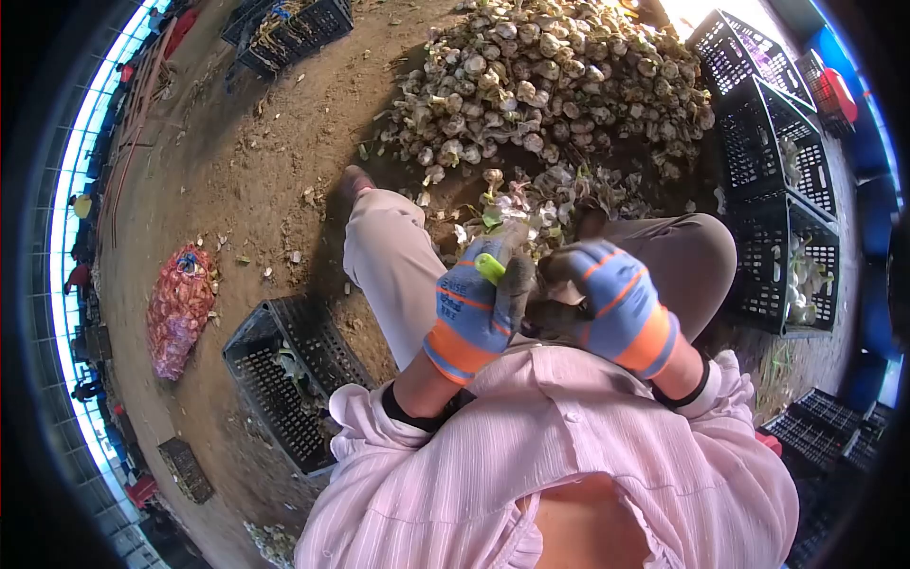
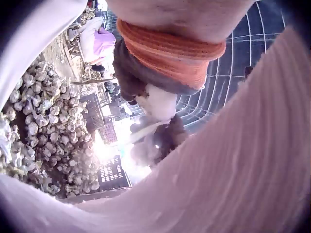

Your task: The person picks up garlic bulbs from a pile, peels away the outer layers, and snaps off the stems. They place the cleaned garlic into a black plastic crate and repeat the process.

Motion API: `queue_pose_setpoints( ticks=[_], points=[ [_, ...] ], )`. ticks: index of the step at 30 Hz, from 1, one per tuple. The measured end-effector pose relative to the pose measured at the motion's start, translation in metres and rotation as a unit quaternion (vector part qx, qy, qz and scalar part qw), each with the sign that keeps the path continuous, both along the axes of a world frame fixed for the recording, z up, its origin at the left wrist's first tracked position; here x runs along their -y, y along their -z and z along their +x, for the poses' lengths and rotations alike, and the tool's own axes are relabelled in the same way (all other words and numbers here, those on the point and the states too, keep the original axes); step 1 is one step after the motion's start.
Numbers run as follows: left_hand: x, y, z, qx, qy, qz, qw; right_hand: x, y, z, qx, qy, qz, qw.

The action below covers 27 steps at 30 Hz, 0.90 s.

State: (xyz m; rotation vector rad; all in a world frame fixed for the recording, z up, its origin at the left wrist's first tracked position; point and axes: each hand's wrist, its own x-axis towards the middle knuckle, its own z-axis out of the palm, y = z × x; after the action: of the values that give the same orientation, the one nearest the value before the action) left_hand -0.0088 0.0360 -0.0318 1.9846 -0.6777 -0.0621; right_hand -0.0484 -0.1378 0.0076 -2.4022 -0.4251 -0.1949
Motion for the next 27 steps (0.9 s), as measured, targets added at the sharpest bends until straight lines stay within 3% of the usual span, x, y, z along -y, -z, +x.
queue_pose_setpoints(
  ticks=[1, 3, 5, 6, 8, 10, 11, 12, 13, 15, 17, 18, 21, 22, 23, 24, 25, 27],
  points=[
    [-0.001, 0.001, 0.000, 0.019, 0.014, 0.000, 1.000, -0.003, 0.007, -0.002, 0.046, -0.004, -0.083, 0.996],
    [-0.005, 0.005, 0.002, 0.057, 0.041, 0.001, 0.998, 0.005, 0.018, 0.004, 0.045, -0.016, -0.075, 0.996],
    [-0.008, 0.013, -0.003, -0.073, 0.037, -0.114, 0.990, 0.025, 0.026, 0.014, 0.008, 0.017, -0.089, 0.996],
    [-0.009, 0.016, -0.005, -0.138, 0.035, -0.170, 0.975, 0.033, 0.028, 0.013, -0.052, 0.066, -0.005, 0.996],
    [-0.011, 0.013, -0.002, -0.111, 0.031, -0.152, 0.982, 0.041, 0.027, 0.011, -0.136, 0.103, 0.161, 0.972],
    [-0.008, 0.004, -0.003, -0.089, 0.017, -0.127, 0.988, 0.025, 0.023, 0.004, -0.056, 0.054, 0.166, 0.983],
    [-0.005, -0.002, -0.002, -0.052, 0.008, -0.081, 0.995, 0.015, 0.018, 0.002, -0.013, 0.030, 0.166, 0.986],
    [-0.003, -0.007, -0.002, -0.016, 0.000, -0.034, 0.999, 0.006, 0.004, -0.002, -0.048, 0.027, 0.119, 0.991],
    [-0.001, -0.012, -0.003, 0.019, -0.010, 0.012, 1.000, -0.001, -0.002, -0.001, -0.029, 0.013, 0.026, 0.999],
    [0.000, -0.015, -0.004, 0.110, 0.037, 0.077, 0.990, -0.006, 0.008, 0.001, 0.033, 0.002, -0.051, 0.998],
    [-0.003, -0.009, 0.002, 0.245, 0.073, 0.104, 0.961, 0.002, 0.010, 0.007, -0.034, -0.060, 0.028, 0.997],
    [-0.004, -0.016, -0.001, 0.187, 0.067, 0.071, 0.978, 0.009, 0.011, 0.011, -0.067, -0.091, 0.067, 0.991],
    [-0.010, 0.005, -0.005, -0.072, 0.078, -0.107, 0.989, 0.027, 0.037, 0.018, 0.019, 0.099, -0.016, 0.995],
    [-0.011, 0.018, -0.007, -0.144, 0.063, -0.181, 0.971, 0.038, 0.046, 0.016, -0.027, 0.102, -0.039, 0.994],
    [-0.012, 0.019, -0.005, -0.102, 0.065, -0.172, 0.978, 0.036, 0.043, 0.014, -0.129, 0.097, 0.140, 0.977],
    [-0.014, 0.019, -0.003, -0.062, 0.067, -0.161, 0.983, 0.032, 0.036, 0.008, -0.226, 0.089, 0.314, 0.918],
    [-0.015, 0.019, -0.001, -0.021, 0.071, -0.151, 0.986, 0.030, 0.032, 0.002, -0.312, 0.078, 0.474, 0.820],
    [-0.012, 0.018, 0.001, -0.022, 0.055, -0.156, 0.986, 0.030, 0.034, -0.005, -0.361, 0.020, 0.582, 0.728]
  ],
)
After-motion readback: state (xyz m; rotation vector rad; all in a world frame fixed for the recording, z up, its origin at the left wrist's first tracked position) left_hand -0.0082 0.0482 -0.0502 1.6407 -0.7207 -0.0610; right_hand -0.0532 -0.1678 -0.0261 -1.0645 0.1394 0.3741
